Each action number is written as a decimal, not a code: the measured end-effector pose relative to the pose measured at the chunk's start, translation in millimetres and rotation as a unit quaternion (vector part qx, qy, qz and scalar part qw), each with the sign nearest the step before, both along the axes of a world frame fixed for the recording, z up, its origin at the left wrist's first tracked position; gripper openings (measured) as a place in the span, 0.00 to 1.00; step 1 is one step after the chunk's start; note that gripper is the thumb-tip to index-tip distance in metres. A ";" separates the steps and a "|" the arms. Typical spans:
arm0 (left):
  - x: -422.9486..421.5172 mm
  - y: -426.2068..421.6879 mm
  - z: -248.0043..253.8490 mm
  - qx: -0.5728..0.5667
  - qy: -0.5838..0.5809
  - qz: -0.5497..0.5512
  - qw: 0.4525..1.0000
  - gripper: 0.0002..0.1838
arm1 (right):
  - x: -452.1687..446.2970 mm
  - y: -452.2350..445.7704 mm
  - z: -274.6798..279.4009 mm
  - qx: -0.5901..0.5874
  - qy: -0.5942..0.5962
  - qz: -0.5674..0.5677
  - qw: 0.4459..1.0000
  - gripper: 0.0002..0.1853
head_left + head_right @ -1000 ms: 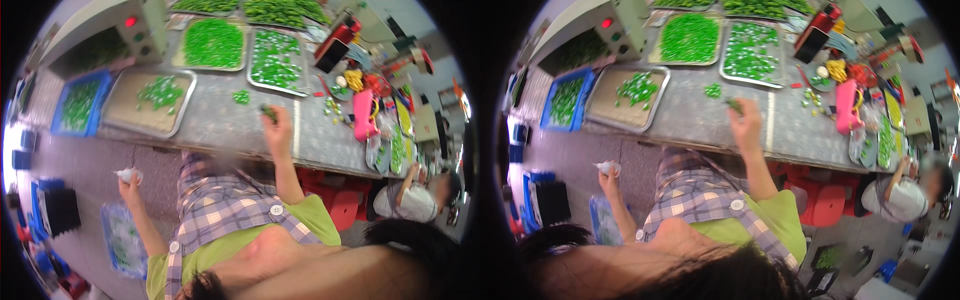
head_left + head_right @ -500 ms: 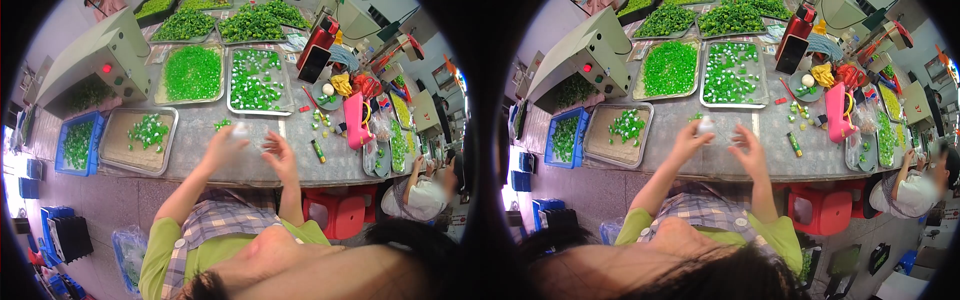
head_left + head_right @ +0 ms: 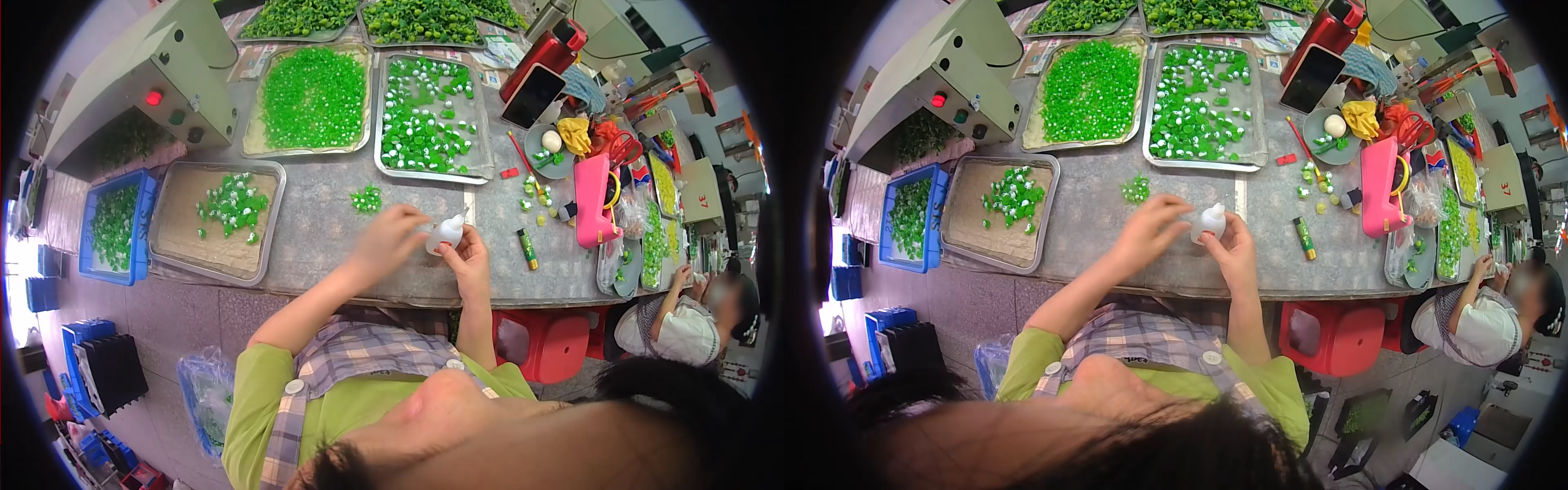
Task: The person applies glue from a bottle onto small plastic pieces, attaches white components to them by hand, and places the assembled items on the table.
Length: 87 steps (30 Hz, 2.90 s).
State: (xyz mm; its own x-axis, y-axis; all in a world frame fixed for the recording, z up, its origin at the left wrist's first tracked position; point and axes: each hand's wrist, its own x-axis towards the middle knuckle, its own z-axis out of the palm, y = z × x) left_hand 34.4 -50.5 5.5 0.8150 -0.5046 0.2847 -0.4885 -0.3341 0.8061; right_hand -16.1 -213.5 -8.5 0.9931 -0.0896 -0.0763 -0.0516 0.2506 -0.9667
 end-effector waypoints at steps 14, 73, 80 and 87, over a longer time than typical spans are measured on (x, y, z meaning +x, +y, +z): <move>21.5 75.3 4.9 0.121 -0.036 0.111 0.986 0.19 | 8.8 5.5 -8.6 -0.063 -0.032 -0.103 0.992 0.18; -28.4 63.9 1.1 -0.502 0.483 0.073 0.713 0.06 | -4.2 28.5 28.0 0.032 -0.123 -0.193 0.973 0.28; -29.9 61.7 6.0 -0.486 0.493 0.086 0.716 0.07 | -3.5 39.1 36.2 0.016 -0.150 -0.212 0.966 0.28; -31.3 60.4 2.8 -0.491 0.490 0.069 0.717 0.06 | -7.8 50.4 41.8 -0.056 -0.212 -0.203 0.954 0.29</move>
State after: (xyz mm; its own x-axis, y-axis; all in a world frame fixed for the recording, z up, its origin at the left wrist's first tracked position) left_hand 3.1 10.0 8.2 0.8897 -0.3481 -0.2954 0.4558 0.6387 0.6200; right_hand -23.9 -163.1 33.3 0.8147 -0.4573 0.3565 0.4288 0.0612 -0.9013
